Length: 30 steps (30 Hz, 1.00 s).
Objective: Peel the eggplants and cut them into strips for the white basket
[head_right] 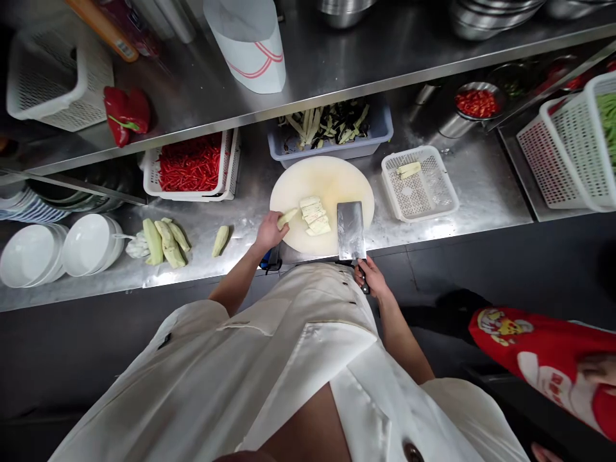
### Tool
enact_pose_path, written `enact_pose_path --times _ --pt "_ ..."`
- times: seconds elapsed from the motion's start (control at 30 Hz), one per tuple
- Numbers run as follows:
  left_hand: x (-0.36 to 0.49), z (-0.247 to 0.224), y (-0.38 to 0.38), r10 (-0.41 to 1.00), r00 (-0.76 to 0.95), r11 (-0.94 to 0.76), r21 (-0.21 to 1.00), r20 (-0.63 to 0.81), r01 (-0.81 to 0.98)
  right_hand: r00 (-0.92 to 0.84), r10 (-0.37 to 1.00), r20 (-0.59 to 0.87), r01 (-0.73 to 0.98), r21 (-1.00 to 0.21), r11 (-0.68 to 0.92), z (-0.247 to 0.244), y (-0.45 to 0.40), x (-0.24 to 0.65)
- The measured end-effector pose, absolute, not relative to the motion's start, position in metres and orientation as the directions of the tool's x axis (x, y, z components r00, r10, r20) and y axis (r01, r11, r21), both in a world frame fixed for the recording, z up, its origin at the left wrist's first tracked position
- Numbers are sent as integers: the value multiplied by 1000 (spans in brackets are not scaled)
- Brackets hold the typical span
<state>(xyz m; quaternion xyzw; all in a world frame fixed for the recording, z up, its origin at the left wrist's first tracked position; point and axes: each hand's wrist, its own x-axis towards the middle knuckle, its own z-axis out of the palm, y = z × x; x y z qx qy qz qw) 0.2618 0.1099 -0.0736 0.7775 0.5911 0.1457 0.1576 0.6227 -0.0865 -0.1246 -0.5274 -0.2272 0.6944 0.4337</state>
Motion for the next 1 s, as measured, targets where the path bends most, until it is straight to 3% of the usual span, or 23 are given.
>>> enact_pose_path --times 0.3,0.53,0.67,0.83,1.0 --pt "378 -85 133 901 431 -413 411 51 813 -86 827 -555 -310 -774 -552 -114 -57 583" --pt "376 -105 132 905 413 -416 415 100 809 -180 818 -547 -280 -768 -576 -109 -41 546" --pt "363 -102 131 935 314 -355 471 166 807 -301 787 -538 -252 -751 -610 -89 -24 542" --pt "382 -87 139 964 146 -241 503 222 830 -410 761 -503 -297 -715 -633 -62 3 577" --pt "500 -43 163 941 231 -316 402 246 859 -438 784 -440 -457 -641 -616 -43 12 687"
